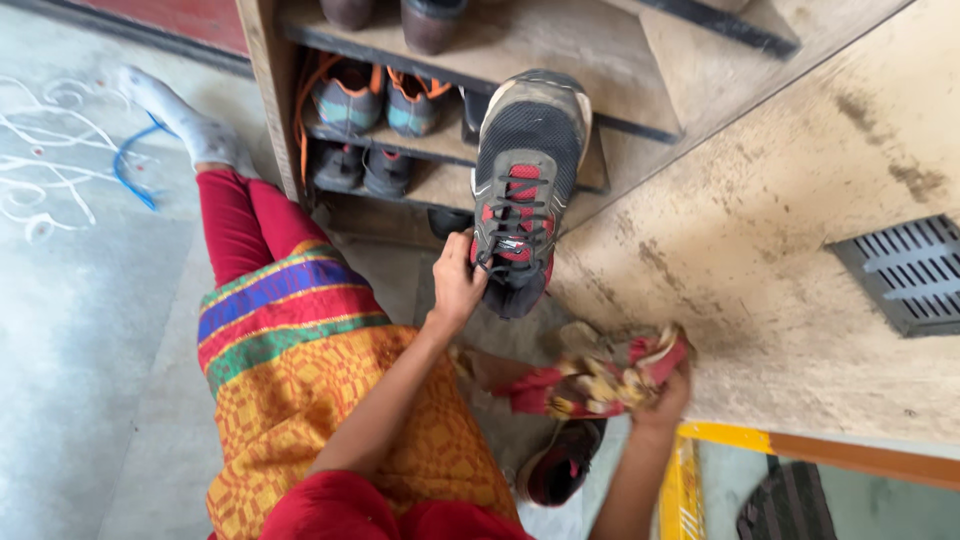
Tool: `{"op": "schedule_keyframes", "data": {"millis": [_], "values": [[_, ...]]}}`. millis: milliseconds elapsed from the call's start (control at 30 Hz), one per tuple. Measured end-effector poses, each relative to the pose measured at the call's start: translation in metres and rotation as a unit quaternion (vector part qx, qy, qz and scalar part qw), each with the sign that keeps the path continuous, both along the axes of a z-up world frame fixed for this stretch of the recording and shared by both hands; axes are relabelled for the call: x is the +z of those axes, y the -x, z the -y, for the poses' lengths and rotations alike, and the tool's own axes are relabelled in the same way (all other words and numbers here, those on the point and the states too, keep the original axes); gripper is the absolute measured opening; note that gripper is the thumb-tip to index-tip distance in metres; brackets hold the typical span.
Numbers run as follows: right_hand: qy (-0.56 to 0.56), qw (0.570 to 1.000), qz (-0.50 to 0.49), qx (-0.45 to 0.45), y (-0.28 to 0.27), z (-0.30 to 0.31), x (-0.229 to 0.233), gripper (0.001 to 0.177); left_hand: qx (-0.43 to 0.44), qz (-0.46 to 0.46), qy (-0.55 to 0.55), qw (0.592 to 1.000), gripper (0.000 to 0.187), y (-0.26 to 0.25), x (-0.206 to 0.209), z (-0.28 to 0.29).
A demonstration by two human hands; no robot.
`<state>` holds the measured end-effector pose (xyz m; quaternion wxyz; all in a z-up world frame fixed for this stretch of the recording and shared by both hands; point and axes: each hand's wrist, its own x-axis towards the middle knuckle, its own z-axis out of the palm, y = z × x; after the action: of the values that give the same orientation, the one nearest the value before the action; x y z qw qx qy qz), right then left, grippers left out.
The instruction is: The person wipes a black shoe with a patterned cloth, then places it back on the shelf. They then pick up a red and grey sneaker and wipe it with the same cloth.
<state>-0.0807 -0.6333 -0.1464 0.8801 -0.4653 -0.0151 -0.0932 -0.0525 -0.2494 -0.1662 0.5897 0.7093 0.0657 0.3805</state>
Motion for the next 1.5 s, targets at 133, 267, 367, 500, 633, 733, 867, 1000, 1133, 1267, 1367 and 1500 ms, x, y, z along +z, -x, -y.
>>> {"op": "schedule_keyframes", "data": {"millis": [133,267,367,500,633,733,867,1000,1133,1267,1367,1500], "values": [[0.302,0.952,-0.044,0.008,-0.055,-0.103,-0.011,0.033,0.004,0.046,-0.082,0.996,0.039,-0.017,0.047,-0.048],[0.633,0.764,-0.062,0.113,-0.075,-0.131,-0.03,0.059,0.007,0.029,-0.181,0.983,0.039,-0.041,0.086,-0.085],[0.817,0.544,-0.074,0.174,-0.064,-0.114,-0.058,0.066,0.002,0.011,-0.227,0.974,0.041,-0.06,0.105,-0.103],[0.764,0.534,-0.191,0.308,-0.031,-0.086,-0.088,0.044,0.004,-0.017,-0.264,0.964,0.038,-0.068,0.11,-0.123],[0.578,0.721,-0.26,0.282,-0.015,-0.076,-0.097,0.059,-0.013,-0.004,-0.267,0.964,0.045,-0.057,0.091,-0.126],[0.678,0.685,-0.162,0.211,-0.018,-0.09,-0.079,0.068,0.002,-0.022,-0.254,0.967,0.047,-0.056,0.078,-0.118],[0.404,0.879,-0.183,0.172,-0.035,-0.136,-0.025,0.032,0.046,-0.022,-0.207,0.977,0.046,-0.069,0.072,-0.091],[0.435,0.892,-0.062,0.106,-0.062,-0.198,0.04,0.069,0.074,-0.062,-0.198,0.975,0.044,-0.087,0.075,-0.077],[0.5,0.865,-0.004,0.046,-0.096,-0.257,0.079,0.072,0.056,-0.084,-0.173,0.98,0.042,-0.086,0.081,-0.074],[0.624,0.778,0.053,-0.053,-0.121,-0.297,0.082,0.045,0.049,-0.068,-0.154,0.985,0.046,-0.072,0.096,-0.082],[0.607,0.776,0.122,-0.12,-0.129,-0.304,0.08,0.03,0.033,-0.103,-0.139,0.984,0.047,-0.058,0.111,-0.085],[0.537,0.805,0.196,-0.159,-0.133,-0.297,0.084,0.023,0.079,-0.046,-0.123,0.988,0.04,-0.022,0.112,-0.07]]}}
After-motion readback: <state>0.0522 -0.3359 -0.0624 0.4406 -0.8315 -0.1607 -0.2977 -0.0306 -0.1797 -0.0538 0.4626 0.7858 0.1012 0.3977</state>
